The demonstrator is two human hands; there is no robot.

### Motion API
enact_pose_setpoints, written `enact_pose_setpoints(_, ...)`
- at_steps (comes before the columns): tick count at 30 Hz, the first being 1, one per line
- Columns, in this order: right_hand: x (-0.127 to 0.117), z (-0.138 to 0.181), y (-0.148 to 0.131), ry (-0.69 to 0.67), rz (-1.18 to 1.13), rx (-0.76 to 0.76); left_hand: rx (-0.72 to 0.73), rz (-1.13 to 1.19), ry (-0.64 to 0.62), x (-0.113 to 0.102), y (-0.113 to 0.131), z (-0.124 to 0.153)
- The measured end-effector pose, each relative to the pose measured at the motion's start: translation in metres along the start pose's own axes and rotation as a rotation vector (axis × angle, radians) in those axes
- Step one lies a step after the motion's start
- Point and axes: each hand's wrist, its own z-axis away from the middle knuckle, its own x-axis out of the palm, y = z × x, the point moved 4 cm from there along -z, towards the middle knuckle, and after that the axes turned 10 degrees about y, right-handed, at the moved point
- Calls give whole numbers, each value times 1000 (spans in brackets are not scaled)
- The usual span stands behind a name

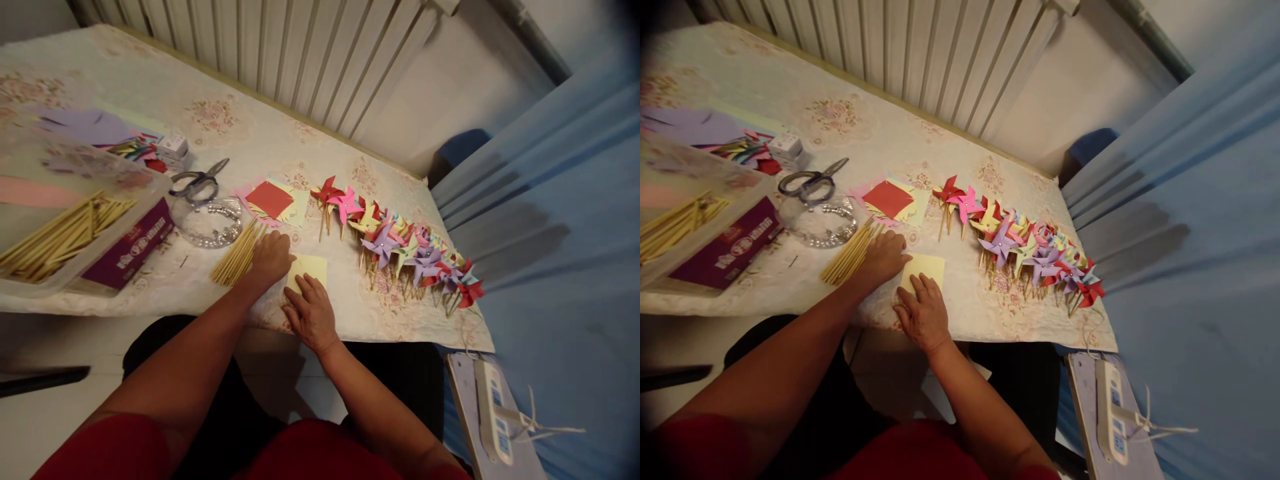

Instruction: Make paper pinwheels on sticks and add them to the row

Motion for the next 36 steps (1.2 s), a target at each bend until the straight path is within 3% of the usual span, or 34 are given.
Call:
enact_pose_setpoints(25, -1, -1, -1, 6, -2, -2, -16, -6, 19, 5, -1, -3)
enact_pose_setpoints(36, -1, -1, -1, 5, -16, 3, -72, -71, 87, 3, 11, 1)
